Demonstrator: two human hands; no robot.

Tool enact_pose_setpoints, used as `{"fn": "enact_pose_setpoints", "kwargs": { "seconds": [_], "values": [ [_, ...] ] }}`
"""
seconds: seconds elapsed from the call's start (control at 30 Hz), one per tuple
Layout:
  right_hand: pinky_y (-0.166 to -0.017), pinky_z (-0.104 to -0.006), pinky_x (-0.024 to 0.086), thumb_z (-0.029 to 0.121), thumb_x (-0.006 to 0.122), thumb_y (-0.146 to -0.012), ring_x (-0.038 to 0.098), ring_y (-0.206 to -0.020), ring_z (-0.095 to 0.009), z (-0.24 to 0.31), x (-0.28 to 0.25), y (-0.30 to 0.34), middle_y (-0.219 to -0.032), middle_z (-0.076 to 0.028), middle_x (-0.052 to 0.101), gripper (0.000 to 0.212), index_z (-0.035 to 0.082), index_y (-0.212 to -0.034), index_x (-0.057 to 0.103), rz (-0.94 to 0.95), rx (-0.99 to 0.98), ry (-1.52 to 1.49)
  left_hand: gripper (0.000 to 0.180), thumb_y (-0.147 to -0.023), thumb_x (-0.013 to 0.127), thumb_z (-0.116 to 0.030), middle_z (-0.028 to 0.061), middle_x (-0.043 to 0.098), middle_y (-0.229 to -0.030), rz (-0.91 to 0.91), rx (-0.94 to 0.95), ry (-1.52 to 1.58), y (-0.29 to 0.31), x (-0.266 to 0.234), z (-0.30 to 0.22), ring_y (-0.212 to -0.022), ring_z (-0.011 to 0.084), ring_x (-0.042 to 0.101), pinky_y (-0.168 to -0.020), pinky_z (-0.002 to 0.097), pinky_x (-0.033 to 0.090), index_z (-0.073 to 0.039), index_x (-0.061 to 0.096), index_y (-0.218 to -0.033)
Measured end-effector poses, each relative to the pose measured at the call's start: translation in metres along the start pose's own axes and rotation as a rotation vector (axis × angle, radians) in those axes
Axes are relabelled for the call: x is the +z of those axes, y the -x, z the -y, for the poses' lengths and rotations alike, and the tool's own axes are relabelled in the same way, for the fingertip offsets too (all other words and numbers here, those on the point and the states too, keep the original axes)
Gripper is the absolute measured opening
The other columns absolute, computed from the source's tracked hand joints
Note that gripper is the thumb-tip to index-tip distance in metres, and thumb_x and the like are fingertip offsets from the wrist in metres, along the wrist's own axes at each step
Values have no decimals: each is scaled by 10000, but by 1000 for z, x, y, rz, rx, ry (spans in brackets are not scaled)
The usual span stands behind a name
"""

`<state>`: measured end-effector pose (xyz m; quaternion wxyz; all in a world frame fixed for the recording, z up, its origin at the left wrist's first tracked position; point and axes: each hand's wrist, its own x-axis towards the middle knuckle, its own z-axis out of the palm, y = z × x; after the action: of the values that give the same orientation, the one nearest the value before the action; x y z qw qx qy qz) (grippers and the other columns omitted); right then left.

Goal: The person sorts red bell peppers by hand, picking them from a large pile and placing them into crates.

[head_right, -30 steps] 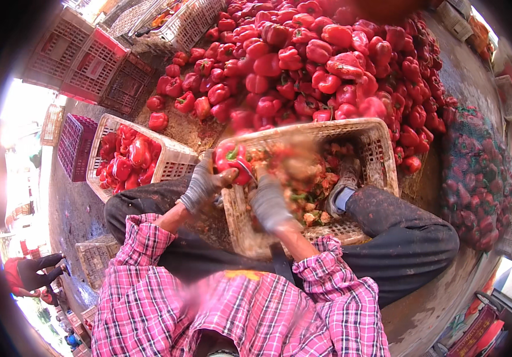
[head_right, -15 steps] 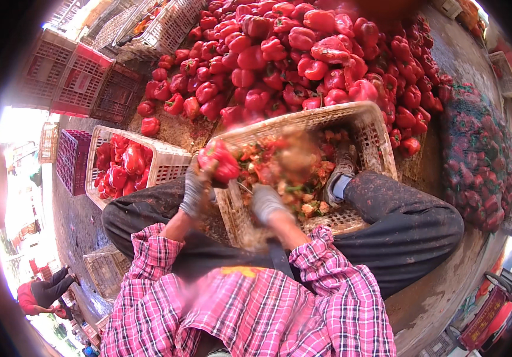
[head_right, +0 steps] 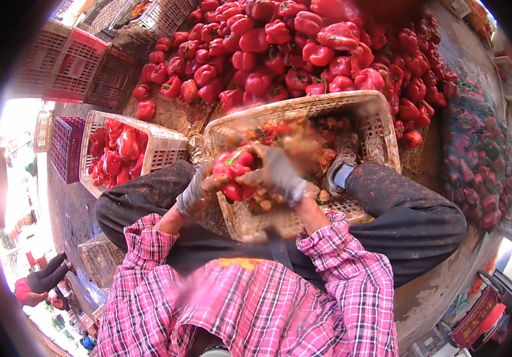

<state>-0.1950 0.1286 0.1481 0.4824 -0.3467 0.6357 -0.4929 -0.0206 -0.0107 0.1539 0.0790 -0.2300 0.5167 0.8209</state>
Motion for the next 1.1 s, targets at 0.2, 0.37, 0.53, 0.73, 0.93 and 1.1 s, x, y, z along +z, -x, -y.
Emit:
{"fn": "enact_pose_setpoints", "kwargs": {
  "seconds": [0.2,0.37,0.53,0.73,0.93,1.1],
  "values": [
    [-846,-294,541,108,772,-799,637,-953,-146,-2,-6,13,-1121,-78,666,791,72,-1502,410,-13,-51,-473,780,-829,733,-349,102,588,-1354,55,58,93,2,10,-11,-1237,195,566,-1078,341,420,32,429,-1437],
    [-851,-319,568,123,678,-889,655,-991,-189,-20,-11,7,-1182,-86,652,586,71,-1435,472,-193,66,-553,801,-824,762,-285,114,585,-1347,29,69,139,-5,3,-7,-1251,201,556,-1087,364,427,14,399,-1472],
    [-857,-345,595,139,584,-978,672,-1029,-232,-33,2,4,-1242,-94,637,399,69,-1368,533,-295,84,-622,779,-821,720,-306,278,526,-1346,-426,427,-997,-39,-27,58,-1244,396,526,-1084,446,416,46,398,-1437],
    [-771,-345,562,488,565,-962,655,-1002,-188,-74,4,-14,-1236,-31,639,552,137,-1387,541,-259,274,-770,702,-632,728,-232,230,604,-1131,-422,415,-1357,-51,10,14,-997,364,608,-874,414,496,55,526,-1240],
    [-942,-360,498,548,551,-943,589,-1128,-206,-25,36,0,-1325,-54,591,642,125,-1423,504,-291,476,-760,677,-737,689,-274,269,584,-1148,-617,456,-1514,-45,25,57,-877,362,625,-692,422,533,131,499,-1246],
    [-903,-338,518,436,554,-974,624,-1049,-191,-45,34,-5,-1229,-58,648,509,76,-1335,573,-369,411,-832,680,-736,706,-268,292,568,-1187,-579,508,-1445,-34,24,55,-907,377,629,-682,433,542,128,495,-1247]
  ]
}}
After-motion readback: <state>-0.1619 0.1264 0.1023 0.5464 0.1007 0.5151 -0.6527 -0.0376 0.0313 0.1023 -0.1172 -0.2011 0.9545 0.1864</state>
